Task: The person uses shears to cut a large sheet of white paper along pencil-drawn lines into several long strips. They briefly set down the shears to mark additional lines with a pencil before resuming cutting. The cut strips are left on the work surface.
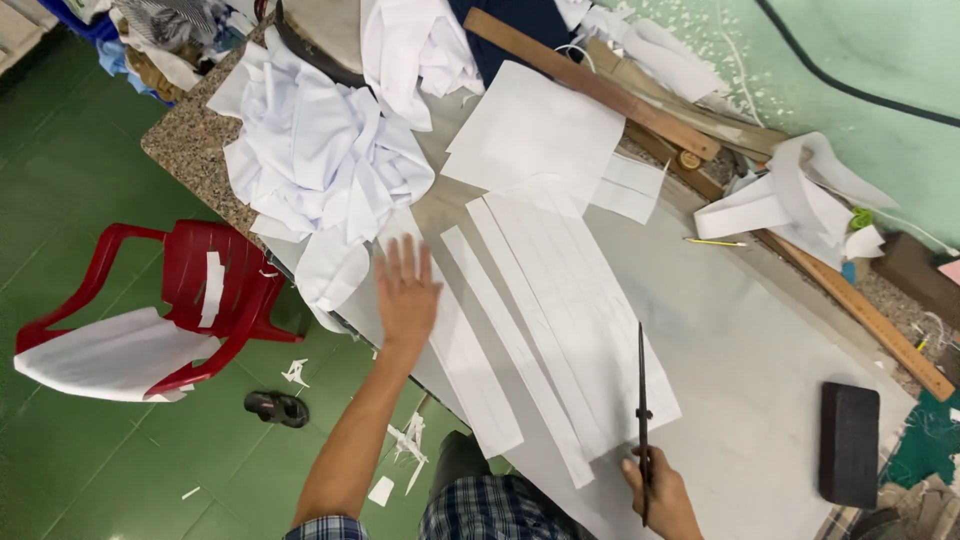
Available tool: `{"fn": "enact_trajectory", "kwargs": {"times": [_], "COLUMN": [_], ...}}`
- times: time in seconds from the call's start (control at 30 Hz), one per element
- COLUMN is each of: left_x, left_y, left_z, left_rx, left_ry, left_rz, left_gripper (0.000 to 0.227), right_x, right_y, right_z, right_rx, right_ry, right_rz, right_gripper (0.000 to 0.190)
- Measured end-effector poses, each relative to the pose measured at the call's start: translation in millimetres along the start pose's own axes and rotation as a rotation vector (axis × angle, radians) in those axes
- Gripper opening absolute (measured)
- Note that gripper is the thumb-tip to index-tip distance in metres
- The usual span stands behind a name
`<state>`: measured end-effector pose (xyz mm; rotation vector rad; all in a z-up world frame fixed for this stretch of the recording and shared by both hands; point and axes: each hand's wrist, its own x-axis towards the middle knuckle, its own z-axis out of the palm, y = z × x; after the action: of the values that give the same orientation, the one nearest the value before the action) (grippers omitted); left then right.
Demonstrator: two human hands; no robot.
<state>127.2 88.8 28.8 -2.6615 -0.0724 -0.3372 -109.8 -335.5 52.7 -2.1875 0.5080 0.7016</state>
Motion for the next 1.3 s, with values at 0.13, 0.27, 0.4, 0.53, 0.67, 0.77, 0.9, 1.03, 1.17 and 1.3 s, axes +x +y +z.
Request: {"fn": "enact_trajectory", "kwargs": {"times": [0.13, 0.27, 0.4, 0.53, 0.67, 0.77, 0.9, 1.03, 1.17, 1.3], "left_x": [-84, -165, -176, -178, -178, -177, -175, -168, -159, -148], "left_y": [61, 121, 125, 119, 120, 120, 117, 97, 86, 92], "left_z": [-91, -120, -117, -98, -99, -94, -91, -96, -95, -110], "left_rx": [-0.678, -0.942, -0.727, -0.683, -0.699, -0.7, -0.654, -0.978, -1.187, -1.283], "left_ry": [-0.054, -0.019, -0.233, -0.139, -0.146, -0.148, -0.207, -0.419, -0.568, -0.658], "left_rz": [0.504, 0.374, 0.292, 0.031, -0.028, -0.033, -0.011, 0.0, 0.03, 0.016], "left_gripper": [0.044, 0.068, 0.079, 0.076, 0.078, 0.082, 0.079, 0.078, 0.077, 0.078], "right_x": [-41, -67, -74, -70, -65, -56, -16, 2, 10, 33], "right_y": [28, 64, 57, 75, 96, 79, 2, -90, -126, -96], "right_z": [-8, -14, -29, -21, 7, 49, 90, 69, 12, -21], "right_rx": [0.097, 0.127, 0.227, 0.087, -0.244, -0.433, -0.507, -0.554, -0.584, -0.575], "right_ry": [0.075, 0.077, 0.007, 0.005, -0.013, 0.118, 0.243, 0.097, 0.139, 0.244], "right_rz": [0.267, 0.279, 0.368, 0.206, -0.032, -0.221, -0.258, -0.084, 0.104, 0.16], "right_gripper": [0.039, 0.041, 0.044, 0.048, 0.069, 0.067, 0.073, 0.042, 0.074, 0.089]}}
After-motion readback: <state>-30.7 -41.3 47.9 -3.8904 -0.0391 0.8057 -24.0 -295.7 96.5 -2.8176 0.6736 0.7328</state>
